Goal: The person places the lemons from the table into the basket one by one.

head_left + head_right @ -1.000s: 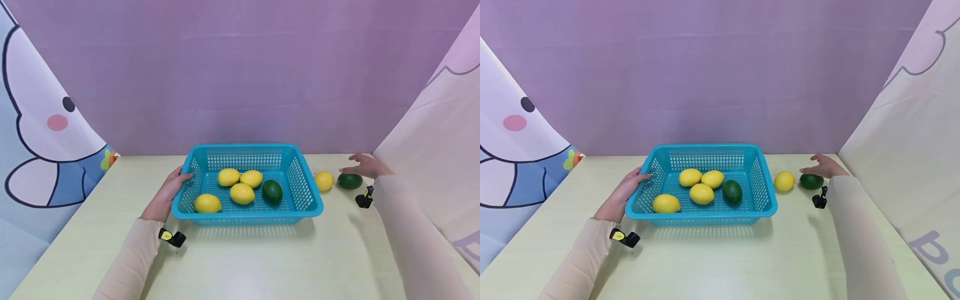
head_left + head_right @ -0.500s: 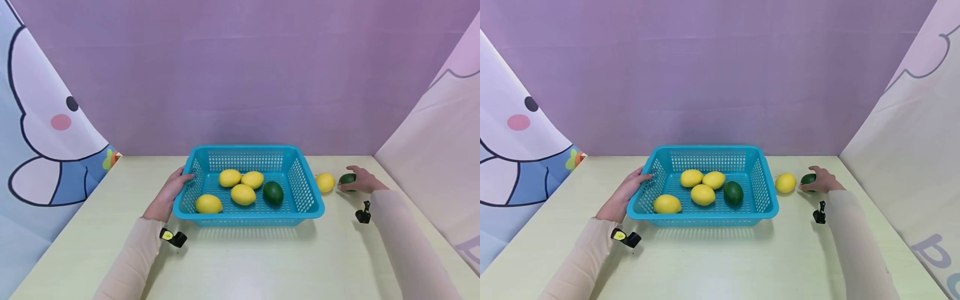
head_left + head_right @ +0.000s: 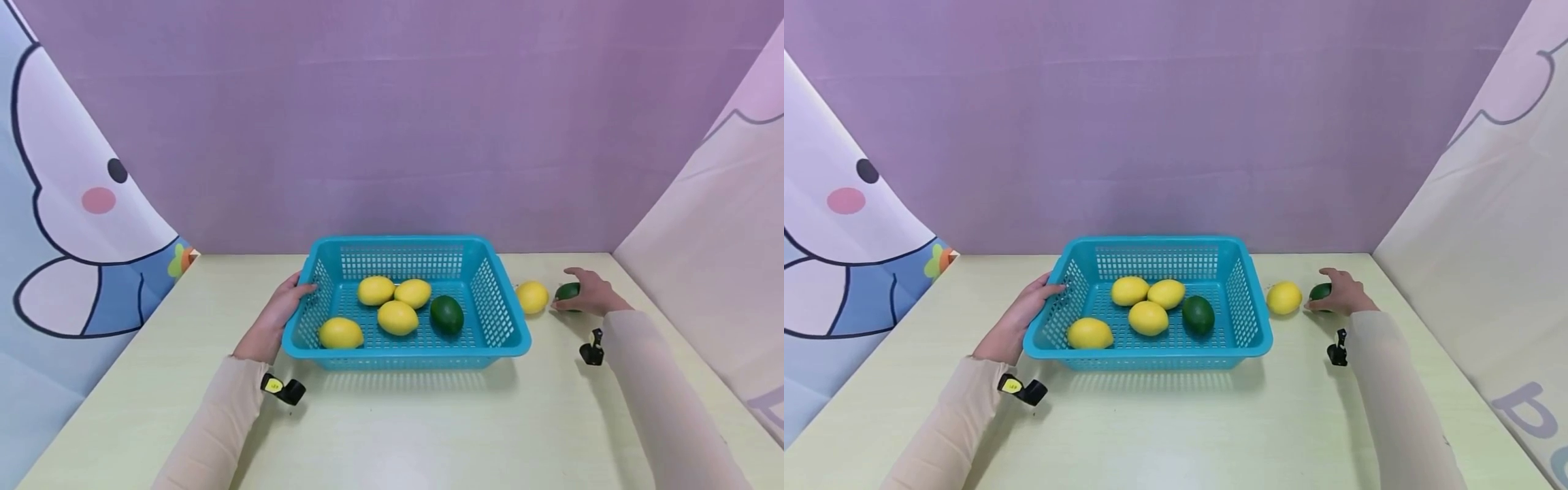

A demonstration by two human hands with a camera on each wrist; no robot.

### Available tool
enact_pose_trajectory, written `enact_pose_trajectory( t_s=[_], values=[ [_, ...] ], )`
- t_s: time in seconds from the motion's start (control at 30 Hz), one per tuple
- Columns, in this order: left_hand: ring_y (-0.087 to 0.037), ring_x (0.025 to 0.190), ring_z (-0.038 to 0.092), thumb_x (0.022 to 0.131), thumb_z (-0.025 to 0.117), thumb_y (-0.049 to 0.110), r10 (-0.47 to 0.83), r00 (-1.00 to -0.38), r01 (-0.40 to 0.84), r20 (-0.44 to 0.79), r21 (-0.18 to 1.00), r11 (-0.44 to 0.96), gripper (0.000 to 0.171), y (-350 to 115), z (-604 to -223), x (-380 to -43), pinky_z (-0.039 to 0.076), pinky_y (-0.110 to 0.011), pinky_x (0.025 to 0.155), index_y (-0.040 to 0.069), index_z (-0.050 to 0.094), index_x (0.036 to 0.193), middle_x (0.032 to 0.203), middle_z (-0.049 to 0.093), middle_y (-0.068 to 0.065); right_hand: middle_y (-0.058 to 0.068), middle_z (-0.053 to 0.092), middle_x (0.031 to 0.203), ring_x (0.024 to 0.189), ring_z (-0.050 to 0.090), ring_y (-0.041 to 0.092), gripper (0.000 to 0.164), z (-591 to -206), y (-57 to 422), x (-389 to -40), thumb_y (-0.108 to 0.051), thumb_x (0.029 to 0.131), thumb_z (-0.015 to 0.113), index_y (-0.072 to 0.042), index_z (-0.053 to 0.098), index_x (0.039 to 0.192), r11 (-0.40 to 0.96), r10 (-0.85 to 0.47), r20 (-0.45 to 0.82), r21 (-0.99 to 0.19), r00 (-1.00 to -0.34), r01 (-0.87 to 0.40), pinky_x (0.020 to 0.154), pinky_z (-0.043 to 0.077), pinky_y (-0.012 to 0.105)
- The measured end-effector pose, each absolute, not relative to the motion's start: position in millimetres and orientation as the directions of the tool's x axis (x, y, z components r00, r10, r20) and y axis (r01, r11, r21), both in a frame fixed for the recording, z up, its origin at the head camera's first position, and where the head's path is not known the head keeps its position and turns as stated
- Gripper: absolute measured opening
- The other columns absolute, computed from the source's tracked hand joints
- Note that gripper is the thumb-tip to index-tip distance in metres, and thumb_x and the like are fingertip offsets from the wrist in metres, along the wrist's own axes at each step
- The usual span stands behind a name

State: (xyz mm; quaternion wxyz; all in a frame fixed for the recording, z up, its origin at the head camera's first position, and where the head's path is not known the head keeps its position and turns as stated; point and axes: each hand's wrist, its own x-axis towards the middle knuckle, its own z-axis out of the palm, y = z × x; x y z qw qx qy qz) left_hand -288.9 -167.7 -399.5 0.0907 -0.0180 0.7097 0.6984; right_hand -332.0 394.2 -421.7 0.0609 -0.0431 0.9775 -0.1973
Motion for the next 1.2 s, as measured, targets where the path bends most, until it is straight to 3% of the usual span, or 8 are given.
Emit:
enact_pose_trajectory(
  t_s=[0.23,0.53,0.93,1.07,1.2],
  values=[
    [-0.039,0.135,0.032,0.100,0.038,0.013,0.101,-0.984,-0.144,-0.147,0.989,0.029,0.057,-167.5,-402.0,-289.8,0.032,-0.051,0.106,0.008,0.013,0.151,0.152,0.024,-0.019,0.040,0.022,0.137,0.119,0.026,0.060,0.092,-423.6,391.6,-333.5,-0.039,0.078,0.073,0.008,0.025,0.140,0.919,-0.126,-0.083,-0.386,-0.989,-0.085,0.094,0.025,0.072],
    [-0.037,0.135,0.032,0.100,0.037,0.014,0.084,-0.982,-0.164,-0.166,0.986,0.036,0.057,-168.0,-402.3,-289.9,0.033,-0.052,0.106,0.010,0.014,0.151,0.152,0.026,-0.016,0.041,0.023,0.136,0.118,0.029,0.060,0.093,-427.5,390.0,-335.1,-0.038,0.076,0.075,0.008,0.025,0.139,0.917,-0.122,-0.111,-0.392,-0.986,-0.070,0.094,0.029,0.071],
    [-0.038,0.135,0.032,0.100,0.038,0.013,0.089,-0.984,-0.150,-0.151,0.988,0.021,0.057,-168.3,-401.3,-290.3,0.032,-0.051,0.106,0.008,0.014,0.151,0.152,0.025,-0.019,0.035,0.046,0.116,0.101,0.048,0.046,0.073,-426.4,392.0,-336.8,-0.031,0.076,0.076,0.013,0.040,0.122,0.896,-0.153,-0.109,-0.434,-0.982,-0.092,0.086,0.045,0.057],
    [-0.039,0.134,0.032,0.100,0.038,0.012,0.096,-0.985,-0.143,-0.144,0.990,0.019,0.057,-168.4,-401.1,-290.2,0.032,-0.051,0.106,0.008,0.013,0.151,0.151,0.024,-0.020,0.031,0.052,0.106,0.095,0.051,0.043,0.063,-425.3,392.1,-335.3,-0.031,0.076,0.076,0.010,0.045,0.112,0.897,-0.136,-0.121,-0.436,-0.983,-0.071,0.080,0.046,0.051],
    [-0.039,0.135,0.032,0.100,0.038,0.013,0.094,-0.984,-0.149,-0.151,0.989,0.021,0.057,-167.5,-401.4,-290.1,0.032,-0.052,0.106,0.009,0.013,0.151,0.152,0.024,-0.019,0.029,0.053,0.104,0.093,0.051,0.041,0.062,-424.6,392.4,-333.2,-0.033,0.076,0.075,0.009,0.045,0.110,0.901,-0.122,-0.130,-0.431,-0.984,-0.055,0.078,0.047,0.049]
  ],
)
